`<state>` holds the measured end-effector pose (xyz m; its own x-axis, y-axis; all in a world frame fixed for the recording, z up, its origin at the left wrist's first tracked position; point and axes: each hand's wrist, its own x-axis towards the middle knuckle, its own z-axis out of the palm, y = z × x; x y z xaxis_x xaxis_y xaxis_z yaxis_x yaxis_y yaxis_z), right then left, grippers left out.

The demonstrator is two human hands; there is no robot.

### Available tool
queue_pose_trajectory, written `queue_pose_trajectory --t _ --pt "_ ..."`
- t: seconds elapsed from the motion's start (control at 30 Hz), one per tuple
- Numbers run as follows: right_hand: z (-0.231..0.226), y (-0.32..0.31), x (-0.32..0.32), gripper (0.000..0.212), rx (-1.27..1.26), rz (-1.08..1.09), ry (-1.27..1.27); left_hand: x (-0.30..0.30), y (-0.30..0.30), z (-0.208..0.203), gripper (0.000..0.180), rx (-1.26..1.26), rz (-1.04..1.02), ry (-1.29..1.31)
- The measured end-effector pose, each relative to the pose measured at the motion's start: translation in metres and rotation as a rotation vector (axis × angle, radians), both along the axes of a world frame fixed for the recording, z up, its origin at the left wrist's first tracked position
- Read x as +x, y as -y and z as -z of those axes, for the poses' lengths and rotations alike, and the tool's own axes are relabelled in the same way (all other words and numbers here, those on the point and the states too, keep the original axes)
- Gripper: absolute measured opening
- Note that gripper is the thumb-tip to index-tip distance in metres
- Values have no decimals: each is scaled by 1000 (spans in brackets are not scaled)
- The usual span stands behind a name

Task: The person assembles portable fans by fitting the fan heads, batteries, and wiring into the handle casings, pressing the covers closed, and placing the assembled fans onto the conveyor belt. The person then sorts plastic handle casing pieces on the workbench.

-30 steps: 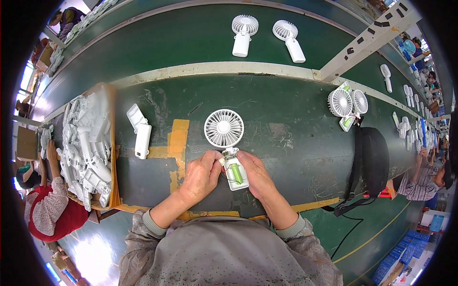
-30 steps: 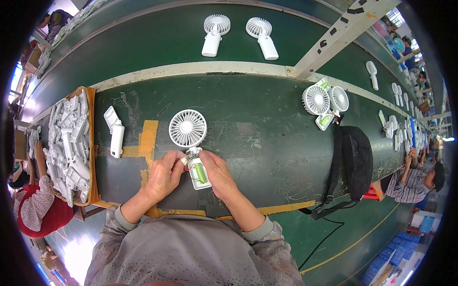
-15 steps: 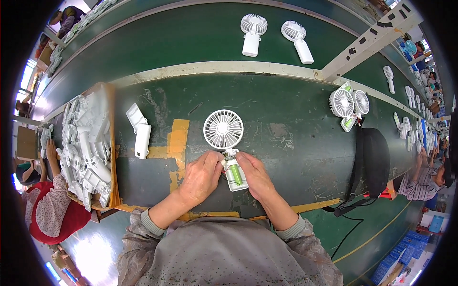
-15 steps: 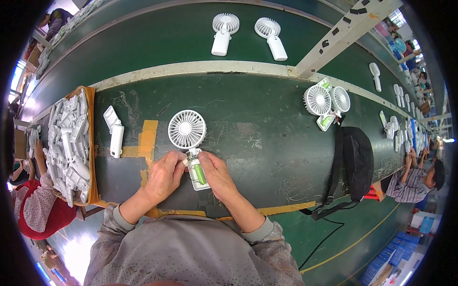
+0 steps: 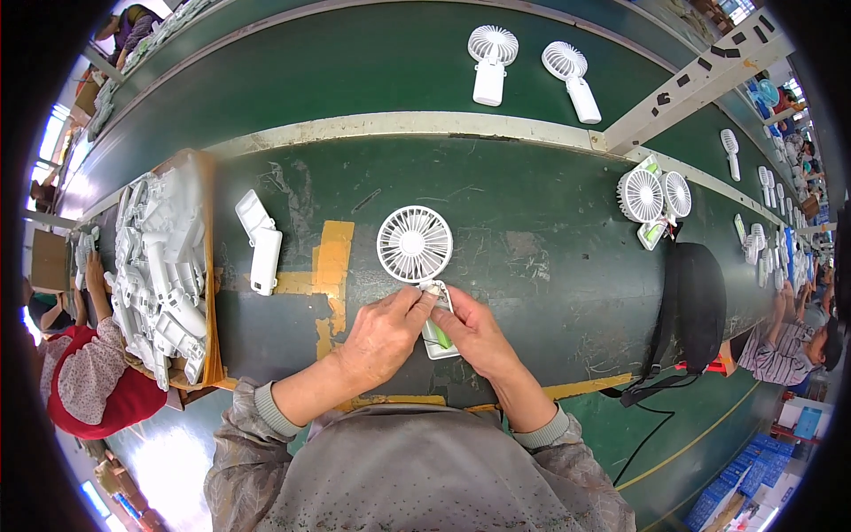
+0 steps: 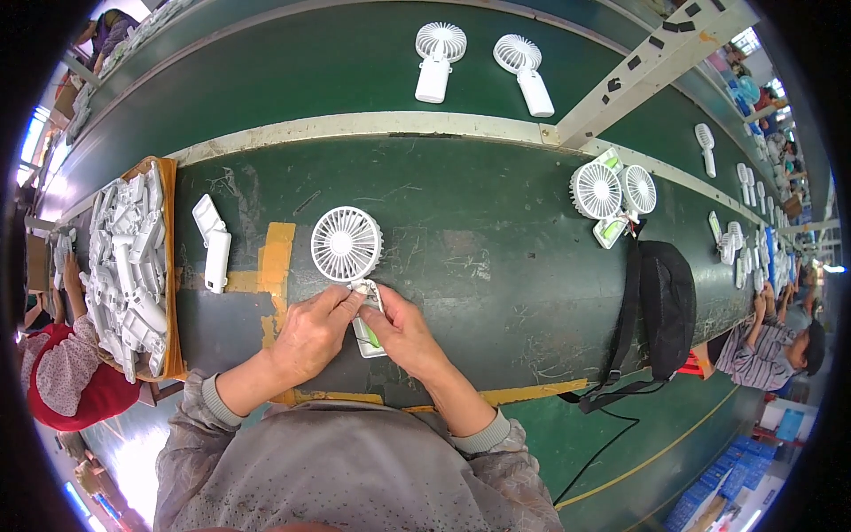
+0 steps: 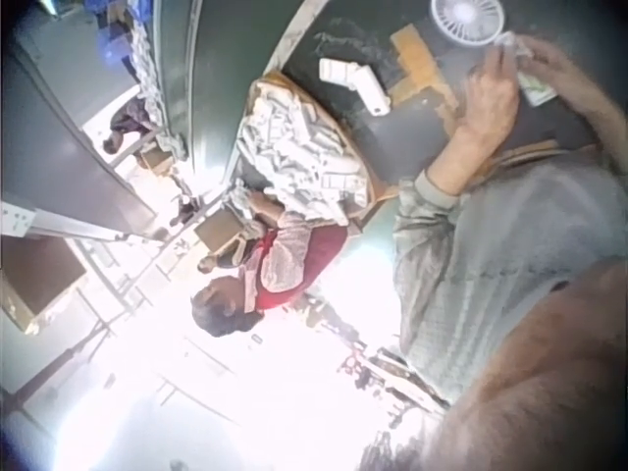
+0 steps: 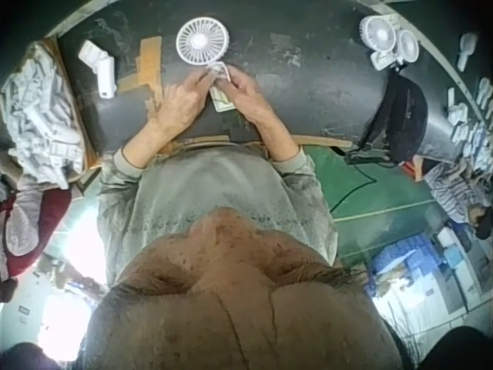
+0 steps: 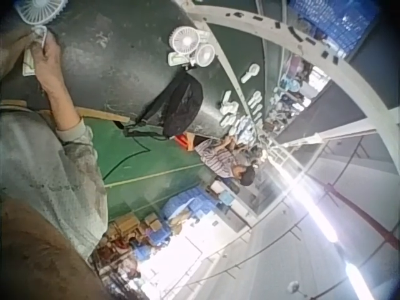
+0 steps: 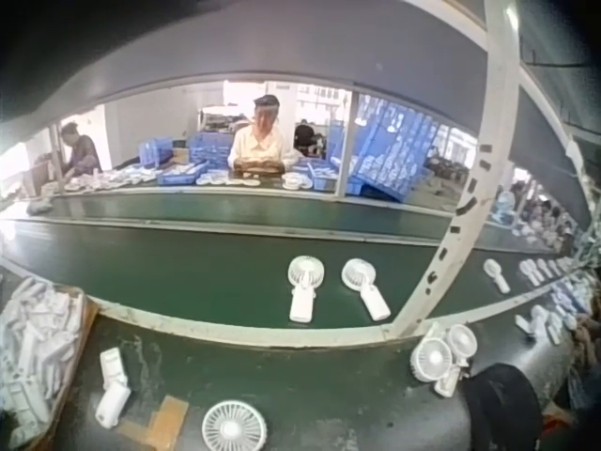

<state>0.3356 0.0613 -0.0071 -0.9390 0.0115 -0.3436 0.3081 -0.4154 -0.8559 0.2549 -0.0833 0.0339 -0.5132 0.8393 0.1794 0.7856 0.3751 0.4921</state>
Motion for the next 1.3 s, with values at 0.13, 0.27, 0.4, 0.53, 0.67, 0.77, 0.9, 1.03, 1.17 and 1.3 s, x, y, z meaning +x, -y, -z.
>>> queue_pose_trajectory --t 0.13,0.27,0.4,0.53,0.67,0.77,0.9,1.03,1.17,1.3 --pt "1 1 0 33 38 15 5 -3 -2 -6 38 -37 36 8" --pt "-2 3 0 33 53 15 27 -5 -6 -11 38 -85 80 10" --pt "0 7 0 27 153 74 -11 -6 -9 -10 39 -94 88 17" --pt "-9 1 -4 27 -61 73 34 -14 -6 -11 37 -93 118 76" --pt "-9 -6 -13 29 -94 38 166 -14 -1 -2 39 44 35 125" --pt "-8 0 -16 29 -51 108 214 -15 13 8 40 182 -1 186" --pt "-3 0 -17 25 -113 144 210 -11 25 16 35 253 16 35" --pt "-1 6 -14 24 -128 180 173 -6 22 19 27 323 26 -48" --pt "0 15 -13 22 -176 249 148 6 14 19 22 342 -68 -33" --pt "-7 23 -14 22 -237 311 154 18 11 17 22 241 -184 56"
